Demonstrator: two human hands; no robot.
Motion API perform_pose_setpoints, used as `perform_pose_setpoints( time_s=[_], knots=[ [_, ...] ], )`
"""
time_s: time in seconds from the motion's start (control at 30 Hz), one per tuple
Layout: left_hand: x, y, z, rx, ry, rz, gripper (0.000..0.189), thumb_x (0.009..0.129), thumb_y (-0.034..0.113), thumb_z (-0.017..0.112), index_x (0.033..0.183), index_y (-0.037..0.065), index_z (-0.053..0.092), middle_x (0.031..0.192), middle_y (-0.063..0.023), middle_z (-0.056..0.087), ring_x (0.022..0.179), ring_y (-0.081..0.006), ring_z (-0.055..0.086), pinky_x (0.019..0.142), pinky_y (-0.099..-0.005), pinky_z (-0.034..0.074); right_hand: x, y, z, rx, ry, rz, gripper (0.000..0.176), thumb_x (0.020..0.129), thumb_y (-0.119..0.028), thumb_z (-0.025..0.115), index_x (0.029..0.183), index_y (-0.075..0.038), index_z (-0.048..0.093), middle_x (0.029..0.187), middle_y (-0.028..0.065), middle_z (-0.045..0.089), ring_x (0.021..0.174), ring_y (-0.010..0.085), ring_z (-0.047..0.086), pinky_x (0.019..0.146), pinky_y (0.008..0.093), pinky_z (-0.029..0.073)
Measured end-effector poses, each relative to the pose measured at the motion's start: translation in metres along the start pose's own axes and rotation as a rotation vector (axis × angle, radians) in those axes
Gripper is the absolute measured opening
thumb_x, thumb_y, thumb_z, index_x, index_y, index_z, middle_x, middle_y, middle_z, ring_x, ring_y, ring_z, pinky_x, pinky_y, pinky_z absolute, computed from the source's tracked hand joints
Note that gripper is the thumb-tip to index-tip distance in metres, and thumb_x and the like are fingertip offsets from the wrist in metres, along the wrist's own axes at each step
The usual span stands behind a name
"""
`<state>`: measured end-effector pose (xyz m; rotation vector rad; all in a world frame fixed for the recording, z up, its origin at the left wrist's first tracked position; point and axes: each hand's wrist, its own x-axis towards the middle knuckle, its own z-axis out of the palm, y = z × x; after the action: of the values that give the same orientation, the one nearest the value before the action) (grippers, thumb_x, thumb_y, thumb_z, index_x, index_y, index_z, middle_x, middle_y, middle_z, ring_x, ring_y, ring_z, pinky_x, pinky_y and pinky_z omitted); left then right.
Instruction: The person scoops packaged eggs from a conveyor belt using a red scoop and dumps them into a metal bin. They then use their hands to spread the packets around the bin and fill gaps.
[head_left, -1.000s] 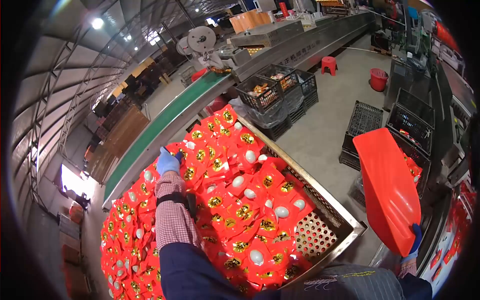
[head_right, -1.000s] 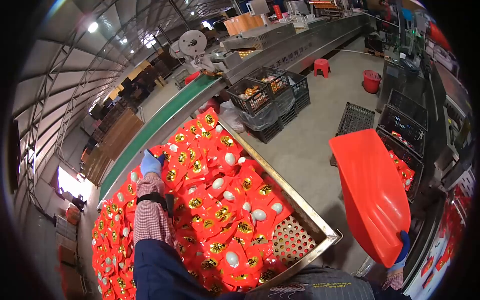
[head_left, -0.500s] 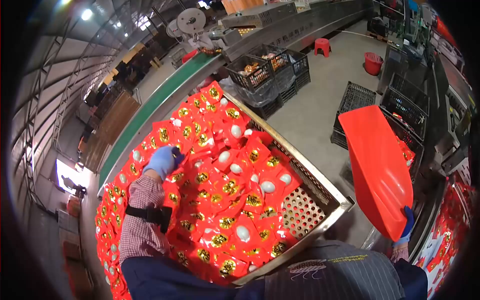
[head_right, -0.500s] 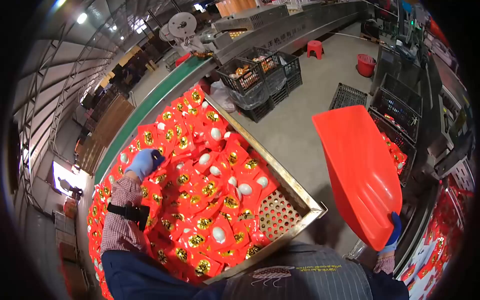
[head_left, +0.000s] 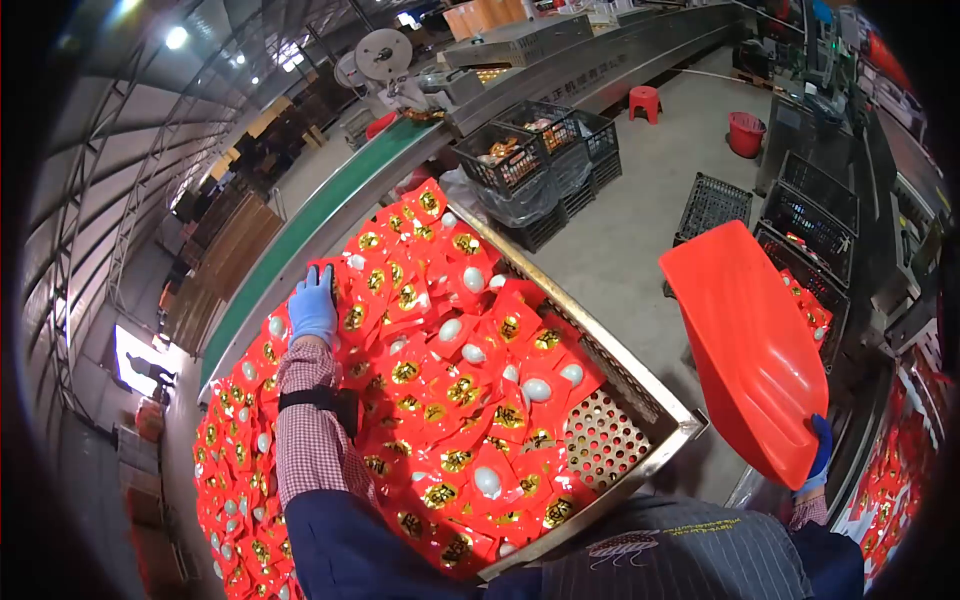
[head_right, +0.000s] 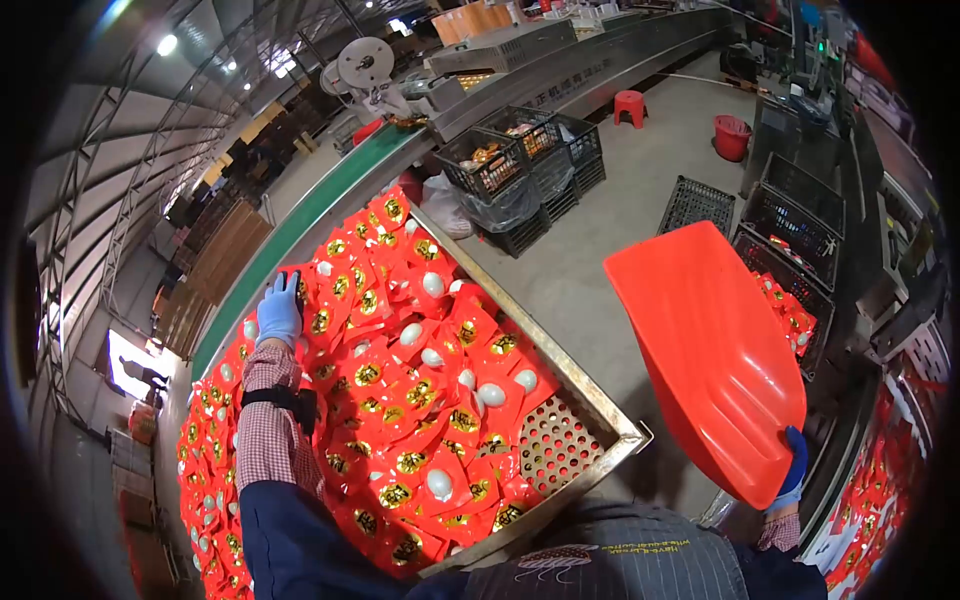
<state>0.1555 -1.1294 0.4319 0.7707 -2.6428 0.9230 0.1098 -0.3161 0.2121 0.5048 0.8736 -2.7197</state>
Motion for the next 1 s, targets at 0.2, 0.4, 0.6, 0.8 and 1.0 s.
perform_pose_setpoints(
  time_s=[0.2, 0.4, 0.6, 0.8, 1.0],
  knots=[
    [0.038, 0.0, 0.028, -0.019, -0.17, -0.116, 0.049, 0.085, 0.016, 0.062, 0.134, 0.019, 0.056, 0.132, -0.0115, 0.056, 0.114, -0.0312, 0.06, 0.09, -0.0437, 0.054, -0.018, 0.007, 0.019, -0.026, -0.024, -0.026, 0.056, 0.089, -0.032, 0.062, 0.135, -0.002, 0.052, 0.131, 0.0198, 0.06, 0.114, 0.0381, 0.062, 0.099, 0.0504, 0.051],
    [0.04, -0.022, 0.017, -0.534, 0.069, -0.181, 0.044, 0.073, 0.022, 0.075, 0.115, 0.013, 0.066, 0.11, -0.0144, 0.067, 0.105, -0.0359, 0.064, 0.089, -0.0445, 0.052, -0.026, 0.011, 0.01, -0.009, 0.087, -0.075, 0.054, 0.087, -0.03, 0.065, 0.131, -0.001, 0.054, 0.124, 0.02, 0.064, 0.11, 0.0373, 0.064, 0.095, 0.0485, 0.054],
    [0.019, 0.007, 0.054, -0.48, -0.228, -0.085, 0.039, 0.086, 0.021, 0.065, 0.124, 0.011, 0.062, 0.116, -0.0213, 0.066, 0.111, -0.0401, 0.061, 0.094, -0.0453, 0.05, -0.018, 0.016, 0.002, 0.029, 0.038, -0.046, 0.054, 0.088, -0.029, 0.063, 0.133, -0.001, 0.054, 0.13, 0.0203, 0.061, 0.115, 0.0384, 0.062, 0.099, 0.0505, 0.051],
    [0.001, -0.005, 0.01, -0.584, -0.078, 0.03, 0.044, 0.086, 0.028, 0.07, 0.125, 0.009, 0.06, 0.124, -0.0204, 0.062, 0.109, -0.0406, 0.062, 0.093, -0.0459, 0.05, -0.005, 0.014, 0.004, -0.003, -0.036, -0.026, 0.054, 0.089, -0.029, 0.061, 0.134, 0.0, 0.052, 0.131, 0.0206, 0.06, 0.116, 0.0384, 0.061, 0.101, 0.0505, 0.049],
    [-0.087, 0.135, -0.102, -0.509, -0.32, 0.693, 0.03, 0.089, 0.026, 0.063, 0.116, 0.013, 0.064, 0.107, -0.0123, 0.067, 0.099, -0.0335, 0.066, 0.083, -0.0438, 0.054, 0.002, 0.017, 0.003, 0.028, -0.044, 0.018, 0.055, 0.089, -0.027, 0.06, 0.136, 0.0, 0.051, 0.133, 0.0206, 0.059, 0.119, 0.0386, 0.059, 0.102, 0.051, 0.049]
  ],
)
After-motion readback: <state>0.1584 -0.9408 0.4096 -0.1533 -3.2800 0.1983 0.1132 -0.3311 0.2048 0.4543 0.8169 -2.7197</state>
